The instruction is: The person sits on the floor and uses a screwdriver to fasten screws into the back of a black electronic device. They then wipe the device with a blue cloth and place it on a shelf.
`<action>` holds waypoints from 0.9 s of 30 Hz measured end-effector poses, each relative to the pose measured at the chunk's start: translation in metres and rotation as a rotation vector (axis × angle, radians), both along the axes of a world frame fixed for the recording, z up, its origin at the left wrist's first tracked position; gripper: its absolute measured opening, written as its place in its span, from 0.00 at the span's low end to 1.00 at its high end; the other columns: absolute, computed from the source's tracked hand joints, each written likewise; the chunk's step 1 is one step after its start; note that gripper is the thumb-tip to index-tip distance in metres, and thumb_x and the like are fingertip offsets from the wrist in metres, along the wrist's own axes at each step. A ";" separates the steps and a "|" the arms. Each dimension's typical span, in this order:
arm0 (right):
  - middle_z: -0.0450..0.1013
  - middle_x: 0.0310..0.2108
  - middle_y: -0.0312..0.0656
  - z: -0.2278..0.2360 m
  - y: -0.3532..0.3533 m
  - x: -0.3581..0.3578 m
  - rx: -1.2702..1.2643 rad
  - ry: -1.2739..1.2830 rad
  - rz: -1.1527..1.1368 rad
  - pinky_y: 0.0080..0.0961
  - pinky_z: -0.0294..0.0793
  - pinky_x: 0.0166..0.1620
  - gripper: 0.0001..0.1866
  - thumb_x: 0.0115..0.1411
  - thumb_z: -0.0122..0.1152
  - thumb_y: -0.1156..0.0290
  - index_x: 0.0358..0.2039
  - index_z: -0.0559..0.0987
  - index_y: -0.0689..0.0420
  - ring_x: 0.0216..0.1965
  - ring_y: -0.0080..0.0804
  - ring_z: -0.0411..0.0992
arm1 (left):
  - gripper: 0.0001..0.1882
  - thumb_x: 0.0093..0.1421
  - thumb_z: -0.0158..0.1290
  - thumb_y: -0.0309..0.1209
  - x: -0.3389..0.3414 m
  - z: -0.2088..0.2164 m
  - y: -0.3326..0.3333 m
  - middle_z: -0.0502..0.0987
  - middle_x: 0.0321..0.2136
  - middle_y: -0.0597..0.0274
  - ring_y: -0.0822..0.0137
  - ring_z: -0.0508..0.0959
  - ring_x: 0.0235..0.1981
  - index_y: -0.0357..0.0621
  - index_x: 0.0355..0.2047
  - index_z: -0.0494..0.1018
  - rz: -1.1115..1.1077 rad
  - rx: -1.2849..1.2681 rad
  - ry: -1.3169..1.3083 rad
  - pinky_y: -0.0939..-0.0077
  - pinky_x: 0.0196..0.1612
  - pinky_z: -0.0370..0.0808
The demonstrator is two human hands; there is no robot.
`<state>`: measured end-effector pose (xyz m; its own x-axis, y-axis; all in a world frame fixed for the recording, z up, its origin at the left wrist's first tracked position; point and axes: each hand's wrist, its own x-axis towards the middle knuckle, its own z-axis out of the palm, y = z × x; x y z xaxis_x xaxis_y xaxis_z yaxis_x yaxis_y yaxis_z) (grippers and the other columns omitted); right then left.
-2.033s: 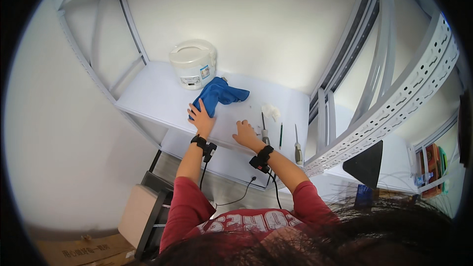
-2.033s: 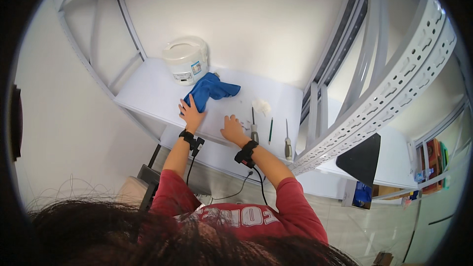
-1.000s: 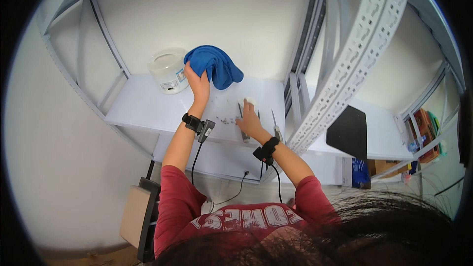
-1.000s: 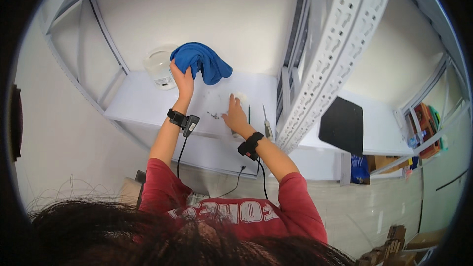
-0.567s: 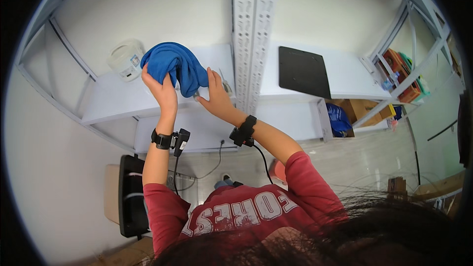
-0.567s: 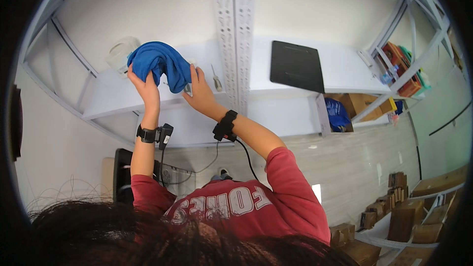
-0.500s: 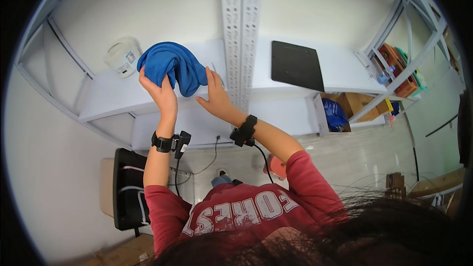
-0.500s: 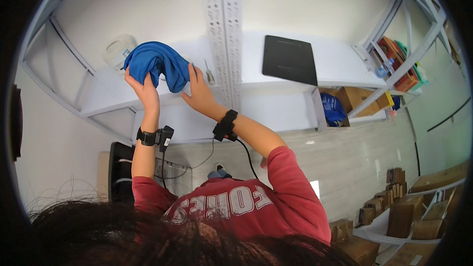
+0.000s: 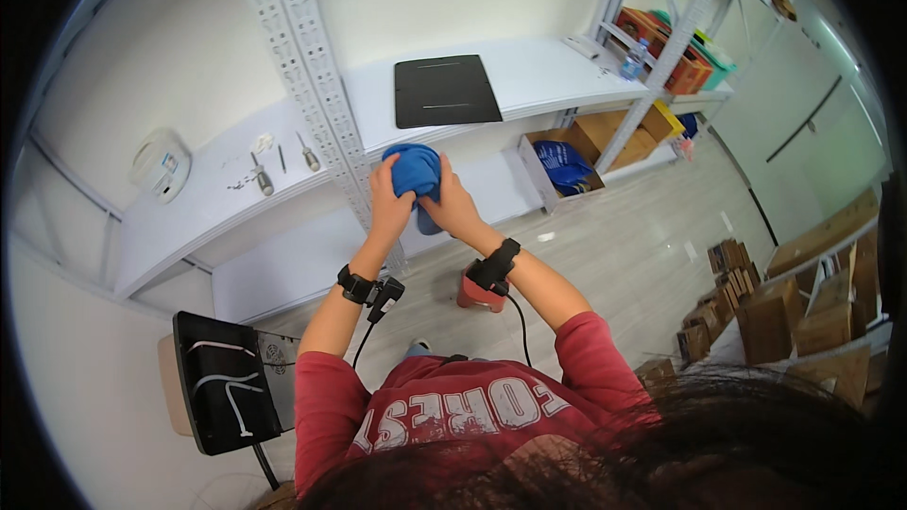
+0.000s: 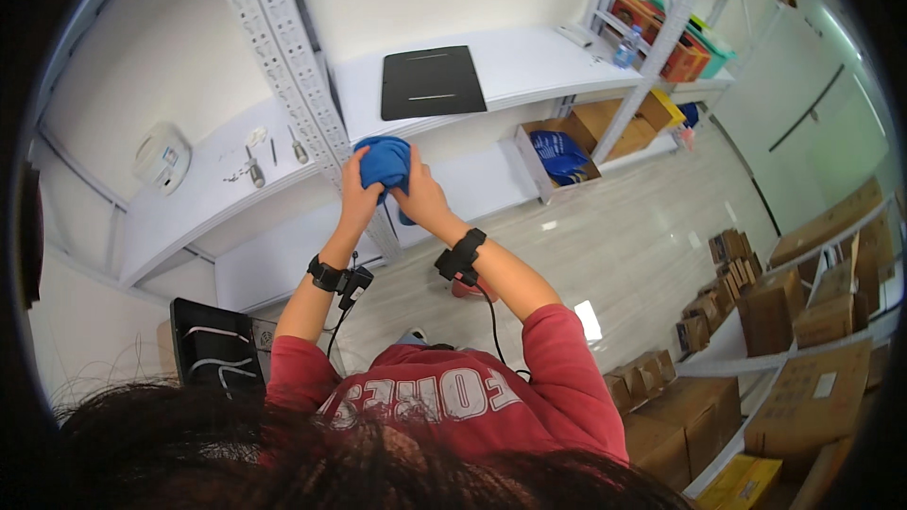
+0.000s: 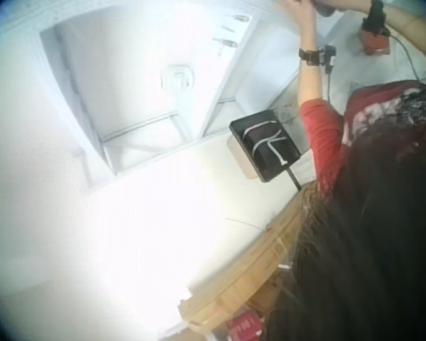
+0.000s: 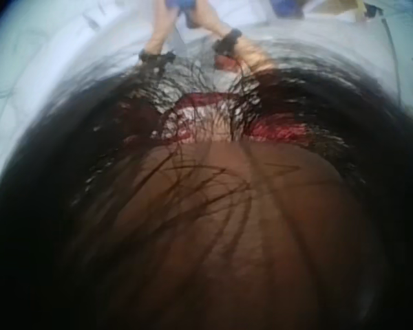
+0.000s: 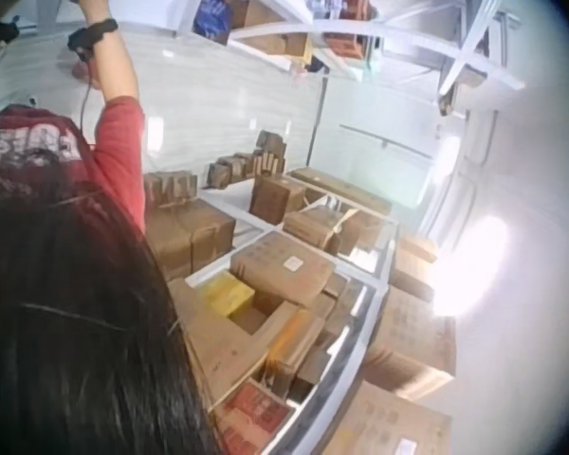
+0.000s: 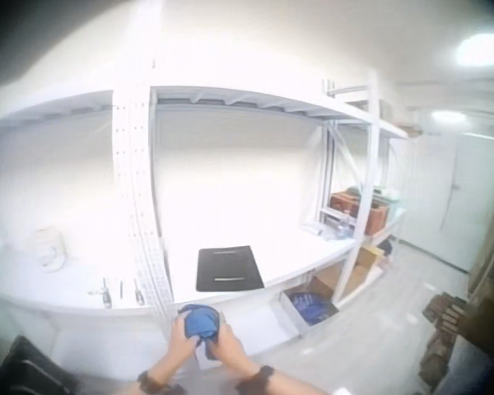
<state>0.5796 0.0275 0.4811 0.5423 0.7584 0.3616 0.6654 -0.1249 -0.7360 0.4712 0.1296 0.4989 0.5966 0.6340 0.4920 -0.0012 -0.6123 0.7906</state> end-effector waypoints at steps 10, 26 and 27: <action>0.71 0.38 0.59 -0.016 -0.076 0.038 -0.279 -0.147 -0.303 0.46 0.74 0.37 0.22 0.59 0.52 0.69 0.55 0.68 0.54 0.32 0.57 0.73 | 0.37 0.46 0.60 0.26 0.021 -0.037 -0.035 0.60 0.52 0.44 0.47 0.76 0.38 0.50 0.58 0.62 -0.115 0.222 0.358 0.62 0.41 0.76; 0.65 0.50 0.58 -0.036 -0.102 0.032 -0.298 -0.179 -0.510 0.45 0.75 0.40 0.26 0.60 0.52 0.68 0.57 0.62 0.64 0.39 0.58 0.73 | 0.20 0.60 0.49 0.45 0.028 -0.054 -0.037 0.76 0.29 0.43 0.43 0.76 0.32 0.36 0.30 0.73 -0.157 0.231 0.532 0.55 0.34 0.72; 0.64 0.51 0.58 -0.037 -0.103 0.031 -0.259 -0.209 -0.477 0.44 0.74 0.42 0.28 0.59 0.54 0.69 0.58 0.61 0.64 0.41 0.59 0.72 | 0.22 0.61 0.48 0.47 0.031 -0.060 -0.040 0.76 0.27 0.43 0.43 0.76 0.30 0.37 0.30 0.74 -0.169 0.212 0.553 0.55 0.34 0.73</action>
<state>0.6108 -0.0759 0.4443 0.7826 0.5260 0.3331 0.6195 -0.6046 -0.5007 0.5023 0.0895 0.4391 0.8830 0.4310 0.1858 0.2640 -0.7834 0.5626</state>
